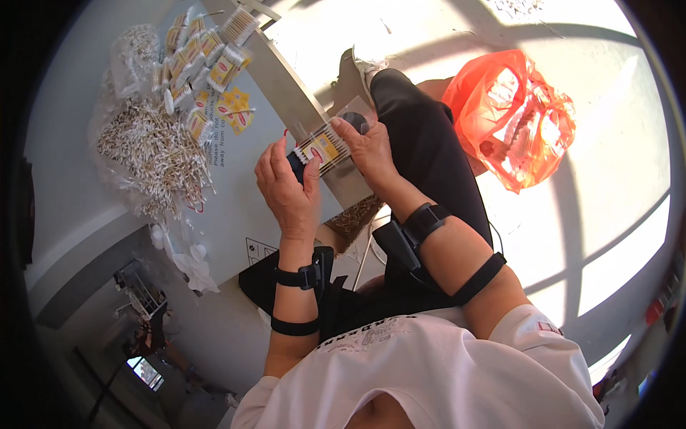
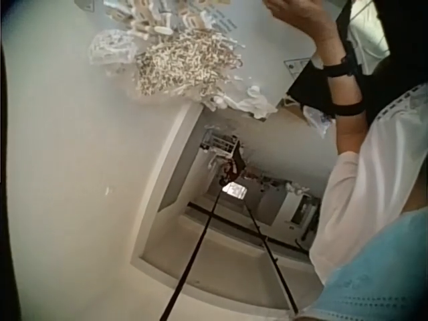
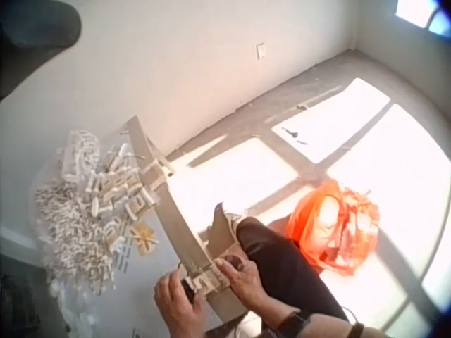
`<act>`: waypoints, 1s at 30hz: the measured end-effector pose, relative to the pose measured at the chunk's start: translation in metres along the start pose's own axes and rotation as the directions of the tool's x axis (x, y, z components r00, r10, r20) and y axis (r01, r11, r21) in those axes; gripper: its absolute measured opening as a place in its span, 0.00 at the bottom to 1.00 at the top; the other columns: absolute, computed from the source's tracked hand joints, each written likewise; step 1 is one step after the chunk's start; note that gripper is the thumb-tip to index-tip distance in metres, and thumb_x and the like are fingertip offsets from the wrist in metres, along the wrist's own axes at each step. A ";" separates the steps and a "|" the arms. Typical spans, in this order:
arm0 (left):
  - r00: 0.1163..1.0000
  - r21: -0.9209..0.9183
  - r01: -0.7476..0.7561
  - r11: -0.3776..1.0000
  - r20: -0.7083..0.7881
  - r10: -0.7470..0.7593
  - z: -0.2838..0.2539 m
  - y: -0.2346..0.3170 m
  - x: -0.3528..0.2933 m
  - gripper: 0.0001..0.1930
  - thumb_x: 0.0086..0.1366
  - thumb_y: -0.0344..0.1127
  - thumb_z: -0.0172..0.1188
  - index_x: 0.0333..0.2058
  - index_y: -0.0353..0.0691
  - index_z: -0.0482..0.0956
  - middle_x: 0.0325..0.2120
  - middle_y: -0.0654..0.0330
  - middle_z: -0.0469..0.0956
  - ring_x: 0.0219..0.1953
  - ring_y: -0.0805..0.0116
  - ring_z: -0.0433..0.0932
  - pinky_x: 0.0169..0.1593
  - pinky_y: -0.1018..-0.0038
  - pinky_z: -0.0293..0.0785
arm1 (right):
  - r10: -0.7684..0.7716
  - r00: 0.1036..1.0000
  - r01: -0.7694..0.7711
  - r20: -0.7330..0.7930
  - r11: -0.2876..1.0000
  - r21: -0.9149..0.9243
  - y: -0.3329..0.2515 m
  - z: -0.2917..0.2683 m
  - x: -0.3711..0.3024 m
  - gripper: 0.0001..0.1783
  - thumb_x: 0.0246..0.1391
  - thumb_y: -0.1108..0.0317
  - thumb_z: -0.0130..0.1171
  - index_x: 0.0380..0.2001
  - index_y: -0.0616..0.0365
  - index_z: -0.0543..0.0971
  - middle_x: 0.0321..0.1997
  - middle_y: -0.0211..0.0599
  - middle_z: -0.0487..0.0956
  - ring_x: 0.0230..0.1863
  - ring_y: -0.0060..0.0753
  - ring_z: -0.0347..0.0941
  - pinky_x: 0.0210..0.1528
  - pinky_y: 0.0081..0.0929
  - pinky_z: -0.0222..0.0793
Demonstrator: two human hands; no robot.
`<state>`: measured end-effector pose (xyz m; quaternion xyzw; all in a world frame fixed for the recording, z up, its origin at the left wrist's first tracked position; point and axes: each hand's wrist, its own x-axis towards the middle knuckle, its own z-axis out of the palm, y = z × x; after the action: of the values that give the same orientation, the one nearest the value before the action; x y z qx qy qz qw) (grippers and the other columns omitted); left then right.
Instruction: Manually counting cotton swabs and placing them into small plastic bags for retail packaging.
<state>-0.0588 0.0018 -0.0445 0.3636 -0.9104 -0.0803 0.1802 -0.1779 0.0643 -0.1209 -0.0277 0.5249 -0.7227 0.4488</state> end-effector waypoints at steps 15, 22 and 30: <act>0.964 0.047 0.105 0.993 0.240 -0.114 0.017 0.008 -0.035 0.45 0.67 0.62 0.44 0.68 0.31 0.43 0.69 0.40 0.43 0.72 0.44 0.40 0.69 0.46 0.35 | -0.016 1.000 0.016 0.004 0.999 -0.034 -0.004 0.003 -0.002 0.12 0.59 0.62 0.62 0.31 0.60 0.81 0.27 0.23 0.79 0.28 0.12 0.72 0.32 0.16 0.68; 0.970 0.052 0.102 0.993 0.216 -0.111 0.017 0.010 -0.036 0.45 0.67 0.63 0.43 0.68 0.32 0.44 0.69 0.42 0.43 0.72 0.45 0.41 0.69 0.47 0.35 | -0.029 0.999 0.027 -0.027 0.997 -0.068 -0.008 0.006 -0.005 0.12 0.59 0.62 0.62 0.31 0.60 0.81 0.27 0.23 0.79 0.28 0.12 0.71 0.32 0.16 0.67; 0.946 0.064 0.038 0.997 0.319 -0.057 0.017 0.014 -0.033 0.45 0.66 0.63 0.46 0.68 0.33 0.46 0.70 0.45 0.44 0.72 0.49 0.43 0.69 0.46 0.35 | -0.002 1.000 0.001 -0.026 1.000 -0.030 -0.010 0.005 -0.005 0.12 0.60 0.60 0.61 0.33 0.59 0.81 0.28 0.24 0.79 0.28 0.14 0.72 0.32 0.15 0.68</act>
<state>-0.0520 0.0347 -0.0647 0.3725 -0.9205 -0.1169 0.0175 -0.1785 0.0648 -0.1089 -0.0255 0.5413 -0.7154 0.4411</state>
